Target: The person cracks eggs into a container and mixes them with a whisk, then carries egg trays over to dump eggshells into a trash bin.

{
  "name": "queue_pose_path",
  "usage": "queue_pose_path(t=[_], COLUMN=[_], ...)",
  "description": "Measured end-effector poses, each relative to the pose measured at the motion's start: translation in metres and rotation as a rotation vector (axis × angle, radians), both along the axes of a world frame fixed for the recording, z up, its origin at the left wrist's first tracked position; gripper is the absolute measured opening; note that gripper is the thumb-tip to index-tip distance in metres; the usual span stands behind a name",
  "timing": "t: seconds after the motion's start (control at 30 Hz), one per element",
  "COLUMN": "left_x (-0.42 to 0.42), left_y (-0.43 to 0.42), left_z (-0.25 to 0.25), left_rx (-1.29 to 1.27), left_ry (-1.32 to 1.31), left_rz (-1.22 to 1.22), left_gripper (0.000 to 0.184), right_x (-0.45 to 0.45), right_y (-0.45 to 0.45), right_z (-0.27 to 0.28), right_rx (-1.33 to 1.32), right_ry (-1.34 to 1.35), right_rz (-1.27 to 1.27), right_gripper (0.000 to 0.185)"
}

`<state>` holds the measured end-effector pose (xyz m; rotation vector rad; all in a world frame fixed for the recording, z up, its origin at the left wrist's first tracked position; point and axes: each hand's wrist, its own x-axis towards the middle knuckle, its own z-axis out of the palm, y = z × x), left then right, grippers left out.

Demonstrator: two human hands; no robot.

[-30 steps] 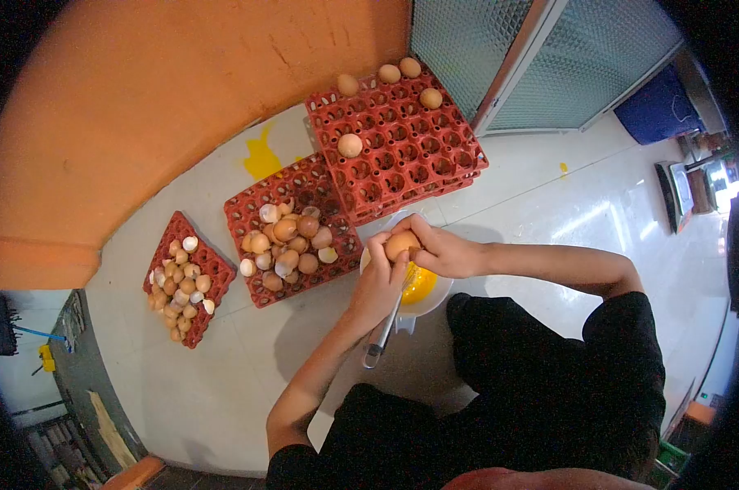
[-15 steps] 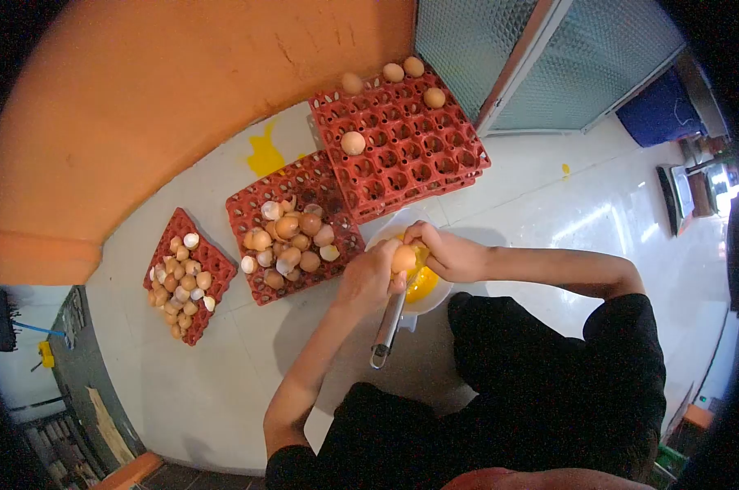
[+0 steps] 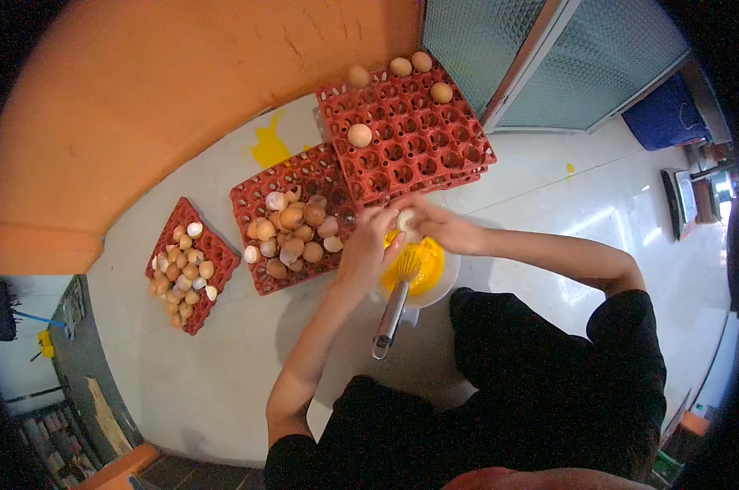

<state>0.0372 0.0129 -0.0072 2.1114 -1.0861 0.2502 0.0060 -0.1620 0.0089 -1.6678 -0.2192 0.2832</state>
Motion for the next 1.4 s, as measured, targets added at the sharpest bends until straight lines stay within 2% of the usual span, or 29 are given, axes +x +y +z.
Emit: queue_pose_path(t=[0.07, 0.17, 0.2, 0.3, 0.33, 0.43, 0.53, 0.63, 0.77, 0.83, 0.87, 0.93, 1.0, 1.07, 1.13, 1.17, 1.2, 1.23, 1.27, 1.3, 1.37, 1.4], left_x=[0.003, 0.009, 0.015, 0.022, 0.019, 0.01, 0.004, 0.004, -0.003, -0.005, -0.007, -0.016, -0.06, -0.088, -0.12, -0.127, -0.127, -0.121, -0.116, -0.103, -0.09, -0.085], left_y=[-0.012, 0.004, 0.011, 0.027, 0.027, 0.02, 0.019, 0.024, 0.027, 0.029, 0.035, 0.053, 0.07, 0.058, 0.059, 0.058, 0.051, 0.049, 0.046, 0.049, 0.055, 0.06], left_z=[-0.035, 0.011, 0.006, 0.029, 0.027, 0.013, 0.007, -0.006, -0.017, -0.026, -0.033, -0.059, -0.105, -0.021, -0.046, -0.051, -0.036, -0.042, -0.047, -0.084, -0.094, -0.075], left_rx=[-0.326, -0.323, -0.4, -0.01, 0.04, 0.011, 0.026, 0.015, -0.093, -0.226, -0.295, -0.435, -0.555, 0.202, -0.105, -0.107, -0.111, -0.051, 0.01, 0.138, 0.189, 0.113], left_ry=[0.223, 0.468, 0.525, -0.171, -0.12, -0.08, 0.098, 0.133, 0.48, 0.616, 0.795, 1.152, 1.211, 1.073, 0.857, 0.946, 1.034, 1.135, 1.233, 1.341, 1.405, 1.36], left_rz=[0.048, 0.185, 0.198, 0.171, 0.183, 0.2, 0.248, 0.223, 0.196, 0.183, 0.21, 0.263, 0.085, 0.043, -0.217, -0.178, -0.137, -0.075, -0.01, 0.075, 0.129, 0.097], left_gripper=[0.04, 0.039, 0.037, 0.035, 0.032, 0.031, 0.031, 0.031, 0.027, 0.025, 0.023, 0.022, 0.026, 0.032, 0.032, 0.034, 0.037, 0.038, 0.04, 0.041, 0.046, 0.05], right_x=[-0.002, 0.036, 0.04, 0.04, 0.035, 0.002, -0.021, -0.032, -0.035, -0.028, -0.022, -0.002, 0.018, 0.044, 0.066, 0.076, 0.093, 0.109, 0.121, 0.13, 0.145, 0.15], right_y=[0.023, 0.003, -0.007, -0.024, -0.021, 0.005, 0.015, 0.018, 0.011, 0.011, 0.01, 0.002, -0.005, -0.012, -0.006, 0.002, 0.011, 0.021, 0.035, 0.046, 0.068, 0.076], right_z=[0.003, -0.003, 0.02, 0.043, 0.031, 0.014, 0.004, 0.004, -0.02, -0.007, -0.002, 0.011, 0.038, 0.053, 0.052, 0.051, 0.038, 0.015, -0.011, -0.024, -0.042, -0.046], right_rx=[0.159, 0.151, -0.065, -0.377, -0.656, -1.101, -1.17, -1.155, -1.122, -1.081, -1.032, -0.933, -0.732, -0.521, -0.376, -0.344, -0.241, -0.139, -0.088, -0.09, -0.145, -0.195], right_ry=[0.095, -0.148, -0.14, -0.166, -0.239, -0.213, -0.238, -0.116, -0.106, -0.14, -0.157, -0.19, -0.072, 0.011, 0.059, 0.081, 0.173, 0.264, 0.212, 0.145, -0.002, -0.087], right_rz=[-0.034, 0.161, 0.077, 0.179, 0.211, 0.517, 0.555, 0.54, 0.522, 0.501, 0.568, 0.699, 0.576, 0.546, 0.526, 0.476, 0.505, 0.535, 0.481, 0.456, 0.432, 0.431], right_gripper=[0.033, 0.029, 0.026, 0.023, 0.022, 0.019, 0.018, 0.018, 0.02, 0.021, 0.021, 0.022, 0.021, 0.02, 0.02, 0.02, 0.021, 0.022, 0.024, 0.026, 0.028, 0.03])
